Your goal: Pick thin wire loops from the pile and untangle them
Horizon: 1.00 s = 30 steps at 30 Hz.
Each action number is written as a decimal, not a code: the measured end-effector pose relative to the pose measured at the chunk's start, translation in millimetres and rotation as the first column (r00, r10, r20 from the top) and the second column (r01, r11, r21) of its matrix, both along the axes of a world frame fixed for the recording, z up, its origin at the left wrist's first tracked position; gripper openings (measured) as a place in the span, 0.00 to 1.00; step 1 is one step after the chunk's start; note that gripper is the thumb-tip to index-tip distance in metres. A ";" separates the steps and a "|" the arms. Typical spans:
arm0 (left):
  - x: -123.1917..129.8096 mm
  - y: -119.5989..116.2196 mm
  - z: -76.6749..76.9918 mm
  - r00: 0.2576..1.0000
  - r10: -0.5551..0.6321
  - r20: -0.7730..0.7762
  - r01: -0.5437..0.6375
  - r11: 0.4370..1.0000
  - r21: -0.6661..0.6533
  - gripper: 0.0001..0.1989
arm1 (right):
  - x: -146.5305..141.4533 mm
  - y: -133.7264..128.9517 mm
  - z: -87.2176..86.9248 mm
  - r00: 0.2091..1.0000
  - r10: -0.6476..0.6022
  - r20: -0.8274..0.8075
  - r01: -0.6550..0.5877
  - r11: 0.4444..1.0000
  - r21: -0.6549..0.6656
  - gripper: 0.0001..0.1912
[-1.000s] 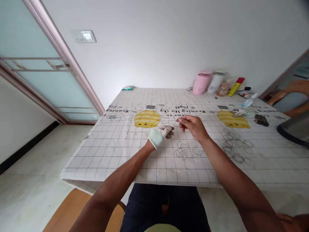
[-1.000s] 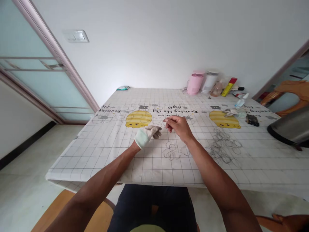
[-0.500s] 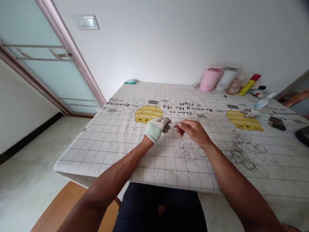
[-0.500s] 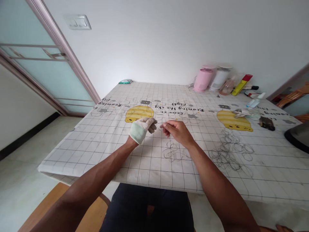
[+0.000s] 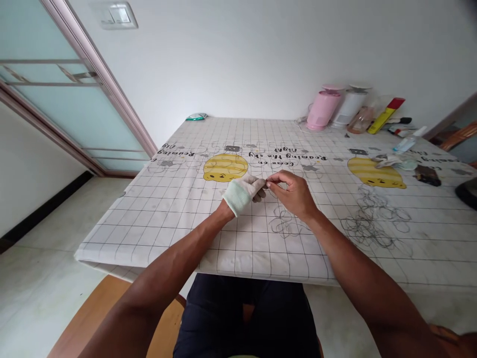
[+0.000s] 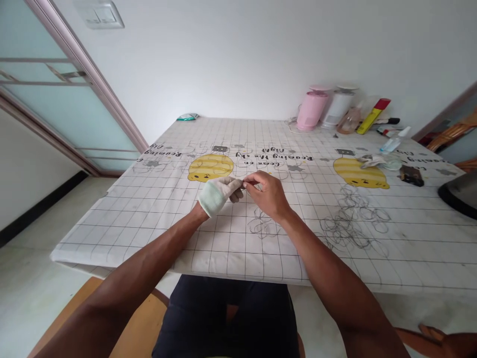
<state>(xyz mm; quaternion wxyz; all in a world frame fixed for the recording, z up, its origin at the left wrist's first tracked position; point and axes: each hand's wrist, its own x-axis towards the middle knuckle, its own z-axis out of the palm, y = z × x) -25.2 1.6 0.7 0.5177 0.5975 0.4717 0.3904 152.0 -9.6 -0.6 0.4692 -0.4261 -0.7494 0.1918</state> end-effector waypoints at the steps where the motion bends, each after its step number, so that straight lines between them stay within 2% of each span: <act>1: 0.4 0.6 -0.8 1.000 -0.013 -0.005 0.013 1.000 0.016 0.13 | 0.0 -0.3 0.3 1.000 -0.011 -0.019 0.011 1.000 0.008 0.05; 4: 2.9 4.7 -6.2 0.999 -0.028 -0.020 0.029 0.999 0.046 0.10 | -0.6 -1.1 -0.1 0.997 -0.053 -0.059 0.055 0.998 0.025 0.05; 7: 4.8 8.5 -10.1 0.995 0.093 0.032 -0.093 0.996 0.012 0.10 | -2.8 -2.4 -2.9 0.994 -0.091 -0.063 0.093 0.995 0.039 0.06; 10: 3.2 7.9 -7.7 0.976 0.192 0.100 -0.192 0.981 -0.010 0.13 | -6.4 -3.7 -6.0 0.991 -0.113 -0.068 0.117 0.992 0.048 0.06; 13: 1.1 2.9 -2.6 0.966 0.218 0.139 -0.221 0.975 0.006 0.12 | -10.4 -4.8 -7.8 0.990 -0.126 -0.066 0.127 0.992 0.026 0.06; 17: 4.6 -5.3 0.9 0.967 0.232 0.105 -0.235 0.972 0.021 0.10 | -13.4 -5.0 -9.8 0.990 -0.135 -0.038 0.134 0.991 -0.014 0.10; 19: 7.8 -8.1 1.2 0.972 0.224 0.075 -0.227 0.973 0.029 0.10 | -13.1 -4.1 -11.1 0.991 -0.136 0.007 0.136 0.990 0.030 0.12; 22: 10.4 -9.5 0.2 0.969 0.246 0.017 -0.246 0.968 0.048 0.14 | -11.1 -1.4 -12.6 0.977 -0.176 0.124 0.151 0.971 0.186 0.16; 25: 9.2 -8.3 -4.3 0.957 0.279 -0.074 -0.267 0.954 0.137 0.16 | -9.3 1.3 -13.3 0.947 -0.226 0.227 0.150 0.940 0.307 0.19; 28: 8.0 -5.9 -14.0 0.938 0.302 -0.168 -0.242 0.921 0.306 0.12 | -8.5 3.1 -14.3 0.925 -0.253 0.282 0.145 0.924 0.353 0.21; 30: 9.1 -5.2 -22.7 0.924 0.319 -0.212 -0.203 0.877 0.435 0.11 | -8.4 4.5 -15.4 0.919 -0.257 0.299 0.142 0.923 0.358 0.22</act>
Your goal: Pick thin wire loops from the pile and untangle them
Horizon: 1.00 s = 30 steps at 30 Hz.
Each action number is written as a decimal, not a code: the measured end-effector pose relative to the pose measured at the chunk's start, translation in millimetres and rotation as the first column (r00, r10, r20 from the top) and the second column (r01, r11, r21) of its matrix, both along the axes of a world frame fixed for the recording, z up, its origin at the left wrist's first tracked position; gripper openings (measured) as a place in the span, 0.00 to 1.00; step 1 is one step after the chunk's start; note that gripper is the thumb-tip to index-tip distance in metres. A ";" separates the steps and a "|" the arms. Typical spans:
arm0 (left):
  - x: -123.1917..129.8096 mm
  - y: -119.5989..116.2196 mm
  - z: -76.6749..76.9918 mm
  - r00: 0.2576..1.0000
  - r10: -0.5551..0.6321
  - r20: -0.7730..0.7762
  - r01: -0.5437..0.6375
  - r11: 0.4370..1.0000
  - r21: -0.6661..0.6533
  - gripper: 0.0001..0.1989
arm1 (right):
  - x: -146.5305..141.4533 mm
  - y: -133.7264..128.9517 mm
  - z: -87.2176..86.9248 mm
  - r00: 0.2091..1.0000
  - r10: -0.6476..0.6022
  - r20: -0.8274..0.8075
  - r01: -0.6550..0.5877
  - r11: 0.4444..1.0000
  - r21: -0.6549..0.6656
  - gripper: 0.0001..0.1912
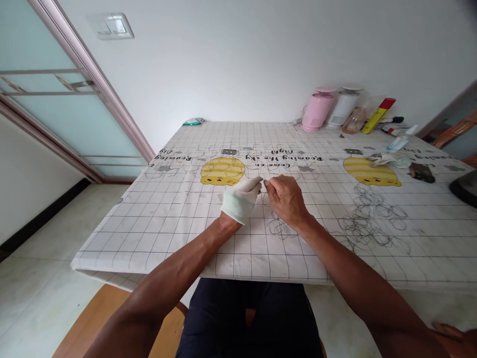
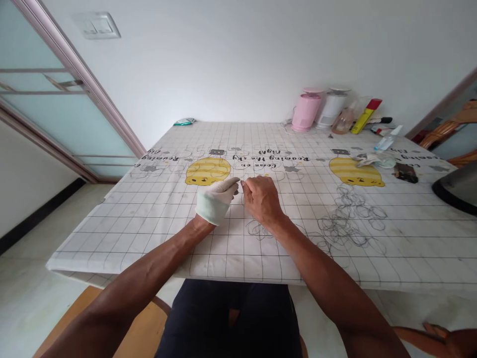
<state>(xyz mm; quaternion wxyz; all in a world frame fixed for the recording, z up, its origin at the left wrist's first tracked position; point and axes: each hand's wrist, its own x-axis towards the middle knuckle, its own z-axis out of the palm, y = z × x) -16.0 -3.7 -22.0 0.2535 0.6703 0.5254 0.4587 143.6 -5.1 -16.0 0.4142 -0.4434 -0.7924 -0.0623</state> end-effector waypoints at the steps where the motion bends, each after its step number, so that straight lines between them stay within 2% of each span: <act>1: 1.2 -0.3 -4.4 0.999 0.001 -0.043 0.002 0.998 0.060 0.12 | 0.1 0.9 -0.6 1.000 -0.001 0.000 0.001 1.000 -0.002 0.22; 4: 6.3 -3.4 -13.4 0.986 0.002 -0.165 0.029 0.982 0.185 0.11 | 0.7 3.9 -2.0 1.000 -0.011 -0.015 0.011 1.000 -0.008 0.23; 7: 9.7 -7.5 -10.8 0.983 -0.028 -0.179 0.056 0.987 0.153 0.11 | 2.0 5.7 -2.4 1.000 -0.025 -0.010 0.025 1.000 -0.014 0.23; 10: 9.0 -10.0 2.0 0.996 -0.060 -0.059 0.058 0.997 -0.046 0.12 | 3.8 5.4 -2.0 1.000 -0.015 0.025 0.016 1.000 -0.006 0.22; 12: 7.3 -11.2 11.0 0.995 -0.092 0.034 0.097 0.977 -0.191 0.13 | 5.0 4.7 -1.5 0.998 -0.007 0.067 0.007 1.000 0.009 0.22; 14: 6.1 -12.3 17.2 0.989 -0.107 0.106 0.133 0.952 -0.275 0.13 | 6.3 4.3 -0.7 0.994 -0.011 0.112 0.008 0.999 0.031 0.21; 19: 8.0 -10.9 21.9 0.962 -0.086 0.258 0.178 0.916 -0.358 0.12 | 12.6 3.5 5.4 0.988 0.035 0.148 -0.038 0.999 0.021 0.19; 23: 8.7 -7.2 26.1 0.911 0.031 0.411 0.150 0.905 -0.399 0.12 | 19.0 0.8 11.5 0.996 0.073 0.044 -0.073 0.997 -0.012 0.05; 26: 6.6 -7.2 30.6 0.892 0.101 0.441 0.092 0.914 -0.395 0.13 | 19.6 -1.9 13.6 0.995 0.092 -0.026 -0.092 0.996 0.007 0.08; 30: 5.0 -8.7 31.9 0.899 0.104 0.426 0.066 0.928 -0.367 0.13 | 12.9 -4.9 12.4 0.987 0.124 -0.102 -0.121 0.992 0.032 0.06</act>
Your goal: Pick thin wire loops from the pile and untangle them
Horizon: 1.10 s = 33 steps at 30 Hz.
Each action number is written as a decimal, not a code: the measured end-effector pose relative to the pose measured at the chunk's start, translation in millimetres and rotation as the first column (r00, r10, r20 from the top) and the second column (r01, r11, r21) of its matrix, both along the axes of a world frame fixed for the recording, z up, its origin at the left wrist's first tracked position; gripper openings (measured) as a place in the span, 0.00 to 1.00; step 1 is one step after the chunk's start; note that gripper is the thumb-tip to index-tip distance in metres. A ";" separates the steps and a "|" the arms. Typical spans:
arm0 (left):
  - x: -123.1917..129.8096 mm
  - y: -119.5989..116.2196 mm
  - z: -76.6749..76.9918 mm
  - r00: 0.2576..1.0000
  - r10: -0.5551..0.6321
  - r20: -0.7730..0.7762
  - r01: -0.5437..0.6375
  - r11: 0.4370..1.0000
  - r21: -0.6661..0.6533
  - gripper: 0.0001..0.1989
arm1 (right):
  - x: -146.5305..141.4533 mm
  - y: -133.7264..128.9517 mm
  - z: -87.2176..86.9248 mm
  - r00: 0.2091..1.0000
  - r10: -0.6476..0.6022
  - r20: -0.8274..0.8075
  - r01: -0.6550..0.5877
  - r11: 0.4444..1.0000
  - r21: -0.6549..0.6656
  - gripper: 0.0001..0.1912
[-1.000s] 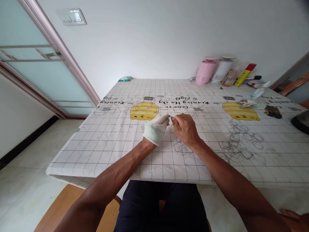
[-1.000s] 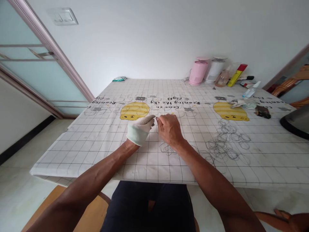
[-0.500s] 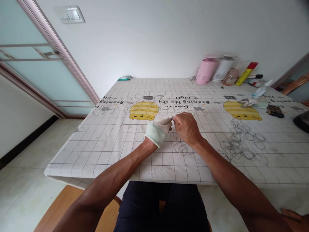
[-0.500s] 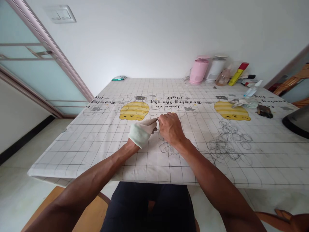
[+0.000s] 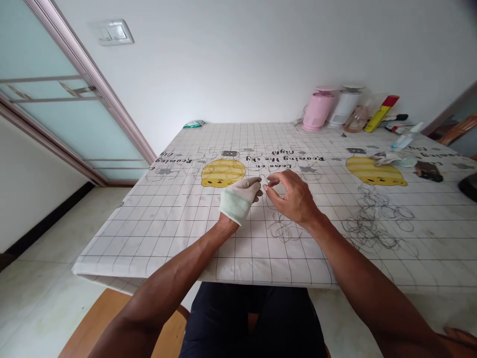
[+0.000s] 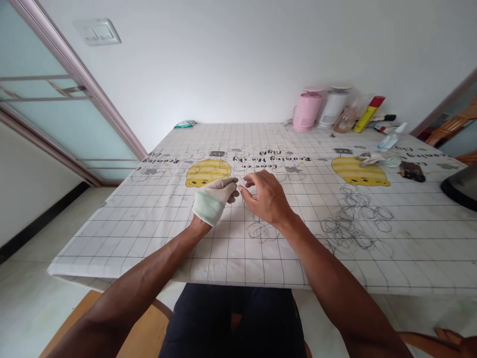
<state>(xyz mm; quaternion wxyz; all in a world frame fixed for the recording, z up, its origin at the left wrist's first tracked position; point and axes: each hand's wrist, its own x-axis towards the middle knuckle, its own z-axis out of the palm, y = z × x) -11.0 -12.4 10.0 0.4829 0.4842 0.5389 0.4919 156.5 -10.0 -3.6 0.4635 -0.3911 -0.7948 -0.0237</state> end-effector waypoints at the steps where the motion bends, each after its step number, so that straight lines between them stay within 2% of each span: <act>1: 0.1 0.0 -0.8 1.000 -0.002 -0.008 0.002 1.000 0.008 0.13 | -2.1 -0.6 -0.8 1.000 0.002 -0.016 -0.002 1.000 0.003 0.04; 3: 0.6 0.4 -3.1 1.000 -0.011 -0.028 0.012 1.000 0.019 0.13 | -5.5 -1.5 -2.3 1.000 0.008 -0.025 -0.008 1.000 -0.001 0.03; 6: 1.1 0.7 -5.6 0.999 -0.030 -0.043 0.031 0.999 0.020 0.13 | -6.6 -1.9 -3.3 1.000 0.023 -0.011 -0.023 0.999 -0.034 0.09; 11: -0.4 1.0 -5.4 0.998 -0.036 -0.050 0.035 0.999 -0.012 0.13 | 2.0 3.5 -2.3 0.997 0.064 0.033 -0.063 0.997 -0.041 0.13; 15: -3.7 6.6 -9.2 0.991 -0.127 -0.038 0.126 0.991 -0.039 0.13 | 9.6 7.0 -0.7 0.991 0.112 0.066 -0.108 0.992 -0.062 0.12; 17: -5.2 8.9 -10.7 0.989 -0.148 -0.016 0.148 0.989 -0.027 0.13 | 10.9 5.0 2.1 0.993 0.120 0.021 -0.117 0.988 -0.098 0.11; 20: -6.4 8.9 -8.4 0.994 -0.109 0.011 0.110 0.994 -0.012 0.13 | 11.8 -1.3 10.2 0.990 0.111 -0.089 -0.128 0.968 -0.218 0.09; 23: -6.2 6.6 -2.9 0.998 -0.061 0.011 0.062 0.998 -0.017 0.13 | 13.4 -6.1 18.0 0.976 0.091 -0.200 -0.159 0.921 -0.356 0.12; 26: -4.9 5.0 -0.6 0.998 -0.063 -0.011 0.063 0.998 -0.030 0.13 | 13.9 -6.1 19.0 0.958 0.100 -0.270 -0.214 0.873 -0.439 0.14; 30: -2.6 4.8 -4.5 0.989 -0.144 -0.039 0.144 0.989 -0.017 0.12 | 8.7 -4.0 12.4 0.946 0.103 -0.308 -0.245 0.848 -0.470 0.11; 33: -2.1 5.2 -7.9 0.972 -0.228 -0.062 0.229 0.973 0.004 0.10 | 2.5 -4.5 8.3 0.954 0.067 -0.294 -0.194 0.881 -0.431 0.08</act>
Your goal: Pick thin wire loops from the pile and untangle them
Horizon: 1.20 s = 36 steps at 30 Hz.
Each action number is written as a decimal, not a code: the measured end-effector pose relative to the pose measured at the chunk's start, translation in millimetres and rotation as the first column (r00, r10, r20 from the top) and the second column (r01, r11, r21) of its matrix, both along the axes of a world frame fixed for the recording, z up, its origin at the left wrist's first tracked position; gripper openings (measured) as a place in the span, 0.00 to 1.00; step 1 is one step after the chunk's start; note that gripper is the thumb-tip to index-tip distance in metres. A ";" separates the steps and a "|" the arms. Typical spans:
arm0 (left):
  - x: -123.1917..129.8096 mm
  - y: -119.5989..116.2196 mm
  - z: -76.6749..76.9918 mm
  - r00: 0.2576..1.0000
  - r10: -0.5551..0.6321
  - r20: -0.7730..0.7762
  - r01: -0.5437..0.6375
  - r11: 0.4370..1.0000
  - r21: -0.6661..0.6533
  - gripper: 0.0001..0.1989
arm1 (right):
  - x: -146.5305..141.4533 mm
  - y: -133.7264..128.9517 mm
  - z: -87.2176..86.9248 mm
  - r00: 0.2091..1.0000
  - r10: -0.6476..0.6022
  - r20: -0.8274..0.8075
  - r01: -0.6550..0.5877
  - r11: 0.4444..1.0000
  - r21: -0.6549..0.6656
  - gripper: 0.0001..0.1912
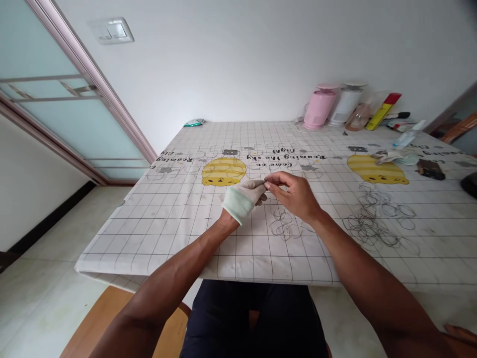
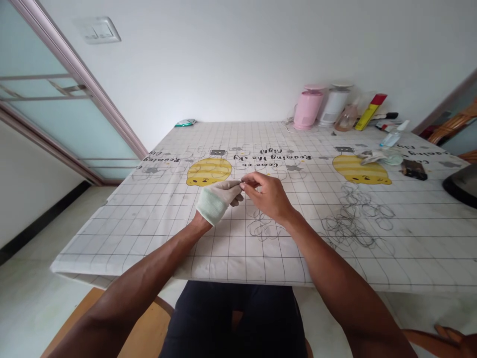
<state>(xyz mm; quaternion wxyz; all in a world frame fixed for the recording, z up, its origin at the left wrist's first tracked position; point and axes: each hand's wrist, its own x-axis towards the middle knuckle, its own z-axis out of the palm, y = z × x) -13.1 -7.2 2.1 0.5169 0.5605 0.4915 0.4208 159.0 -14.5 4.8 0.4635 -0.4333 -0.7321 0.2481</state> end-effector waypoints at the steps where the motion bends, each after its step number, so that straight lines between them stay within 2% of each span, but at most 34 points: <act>1: -0.3 0.3 -0.7 1.000 -0.024 -0.005 0.024 1.000 -0.003 0.10 | -1.8 -0.6 -0.6 1.000 -0.017 0.007 0.017 1.000 0.022 0.07; 4: -2.1 1.3 -1.9 0.998 -0.057 0.009 0.057 0.998 -0.032 0.10 | -4.6 -2.4 -0.1 0.998 -0.063 0.002 0.063 0.996 0.057 0.10; 7: -4.8 2.3 -2.8 0.998 -0.032 0.048 0.034 0.999 -0.041 0.09 | -2.2 -2.5 3.1 0.998 -0.054 -0.032 0.054 0.999 0.000 0.12; 10: -7.2 4.1 -4.2 0.997 -0.007 0.079 0.010 0.999 -0.030 0.09 | 4.2 0.2 7.0 0.997 0.058 -0.059 -0.066 0.986 -0.151 0.13; 13: -8.4 6.8 -6.5 0.995 0.033 0.090 -0.031 0.999 -0.022 0.09 | 9.8 3.7 8.4 0.985 0.151 -0.090 -0.171 0.940 -0.295 0.15; 18: -8.4 9.6 -9.7 0.996 0.048 0.080 -0.048 0.999 0.000 0.10 | 10.7 5.7 4.8 0.959 0.232 -0.161 -0.276 0.890 -0.363 0.15; 21: -8.2 7.2 -7.1 0.994 0.051 0.095 -0.051 0.999 0.007 0.10 | 9.6 7.0 1.4 0.953 0.207 -0.223 -0.278 0.890 -0.362 0.15; 26: -9.2 -0.6 1.8 0.993 0.082 0.088 -0.082 0.997 -0.003 0.14 | 9.0 11.4 -4.5 0.962 0.114 -0.249 -0.201 0.911 -0.361 0.15; 28: -9.1 -1.8 2.9 0.997 0.048 0.068 -0.047 0.999 -0.018 0.15 | 9.2 12.4 -5.7 0.965 0.093 -0.246 -0.176 0.924 -0.341 0.15; 30: -7.7 -0.6 0.7 0.999 -0.041 0.026 0.042 0.998 -0.051 0.15 | 9.3 12.7 -6.1 0.968 0.077 -0.239 -0.152 0.937 -0.314 0.15; 33: -3.4 4.9 -8.2 0.984 -0.178 -0.029 0.172 0.975 -0.142 0.09 | 9.1 12.3 -5.8 0.968 0.049 -0.245 -0.121 0.950 -0.289 0.15; 36: 0.2 10.9 -18.7 0.977 -0.213 0.014 0.212 0.958 -0.194 0.07 | 7.9 11.2 -5.2 0.961 0.034 -0.275 -0.117 0.950 -0.289 0.15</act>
